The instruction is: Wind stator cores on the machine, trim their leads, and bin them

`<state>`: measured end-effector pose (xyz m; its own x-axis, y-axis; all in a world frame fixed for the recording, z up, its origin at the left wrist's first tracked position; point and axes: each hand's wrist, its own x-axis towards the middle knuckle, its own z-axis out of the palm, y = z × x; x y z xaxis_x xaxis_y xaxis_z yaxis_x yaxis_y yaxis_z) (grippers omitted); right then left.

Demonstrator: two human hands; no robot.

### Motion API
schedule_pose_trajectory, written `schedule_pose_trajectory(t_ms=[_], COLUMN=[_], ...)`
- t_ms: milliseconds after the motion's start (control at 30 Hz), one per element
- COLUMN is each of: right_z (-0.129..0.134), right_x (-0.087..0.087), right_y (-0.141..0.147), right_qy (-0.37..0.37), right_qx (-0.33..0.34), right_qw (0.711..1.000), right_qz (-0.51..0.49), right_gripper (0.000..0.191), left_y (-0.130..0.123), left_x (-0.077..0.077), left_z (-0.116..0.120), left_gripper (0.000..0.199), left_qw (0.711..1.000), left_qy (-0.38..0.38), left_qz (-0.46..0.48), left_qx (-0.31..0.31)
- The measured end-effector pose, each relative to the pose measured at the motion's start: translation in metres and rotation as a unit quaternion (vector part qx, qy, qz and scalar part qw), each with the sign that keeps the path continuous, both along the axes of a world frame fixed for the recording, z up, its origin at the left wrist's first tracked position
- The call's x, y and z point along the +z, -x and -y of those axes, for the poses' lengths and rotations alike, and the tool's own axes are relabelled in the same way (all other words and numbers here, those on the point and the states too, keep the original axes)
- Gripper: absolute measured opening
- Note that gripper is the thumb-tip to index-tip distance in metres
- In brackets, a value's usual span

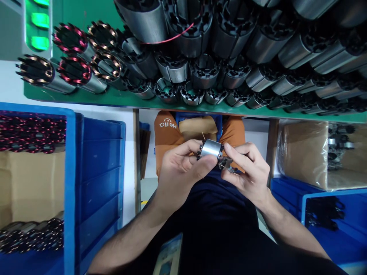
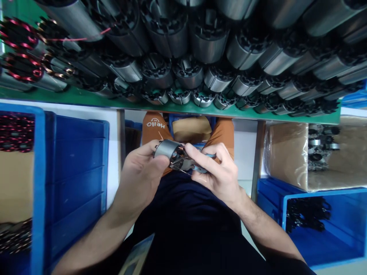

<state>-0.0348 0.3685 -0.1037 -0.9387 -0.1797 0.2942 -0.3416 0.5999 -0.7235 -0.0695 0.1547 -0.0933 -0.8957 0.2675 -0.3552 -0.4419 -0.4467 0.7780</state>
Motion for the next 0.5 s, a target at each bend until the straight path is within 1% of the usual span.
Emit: schedule_pose_trajectory(t_ms=[67, 167, 200, 267, 333, 367, 400, 433, 467, 500], right_z=[0.0, -0.001, -0.002, -0.002, -0.001, -0.001, -0.001, -0.002, -0.005, -0.008], right_x=[-0.002, -0.004, -0.005, -0.008, -0.013, -0.016, -0.019, -0.023, -0.028, -0.035], right_y=[-0.001, -0.001, 0.0, 0.004, 0.009, 0.011, 0.013, 0.014, 0.014, 0.013], right_qy=[0.006, 0.018, 0.029, 0.055, 0.066, 0.057, 0.037, 0.008, -0.027, -0.062], right_qx=[0.002, 0.007, 0.015, 0.039, 0.05, 0.047, 0.043, 0.041, 0.043, 0.051], right_qw=[1.0, 1.0, 0.999, 0.996, 0.987, 0.981, 0.973, 0.964, 0.955, 0.947], right_qz=[0.004, 0.013, 0.024, 0.066, 0.136, 0.179, 0.223, 0.262, 0.291, 0.31], right_gripper=[0.089, 0.088, 0.086, 0.081, 0.07, 0.066, 0.067, 0.071, 0.079, 0.087], left_y=[-0.002, -0.002, -0.002, 0.001, 0.004, 0.005, 0.004, 0.003, -0.001, -0.008], left_x=[-0.001, -0.004, -0.006, -0.012, -0.022, -0.027, -0.032, -0.036, -0.039, -0.039], left_z=[0.001, -0.001, -0.004, -0.011, -0.015, -0.013, -0.008, 0.003, 0.019, 0.041], left_gripper=[0.029, 0.021, 0.019, 0.019, 0.027, 0.032, 0.037, 0.041, 0.044, 0.046], left_qw=[1.0, 1.0, 1.0, 0.997, 0.992, 0.99, 0.988, 0.986, 0.984, 0.98], left_qy=[-0.002, -0.008, -0.007, -0.006, -0.001, 0.005, 0.016, 0.03, 0.051, 0.09], left_qz=[0.004, -0.001, -0.003, -0.006, 0.0, 0.005, 0.011, 0.015, 0.013, 0.001], left_qx=[-0.001, 0.008, 0.023, 0.071, 0.123, 0.141, 0.154, 0.163, 0.171, 0.178])
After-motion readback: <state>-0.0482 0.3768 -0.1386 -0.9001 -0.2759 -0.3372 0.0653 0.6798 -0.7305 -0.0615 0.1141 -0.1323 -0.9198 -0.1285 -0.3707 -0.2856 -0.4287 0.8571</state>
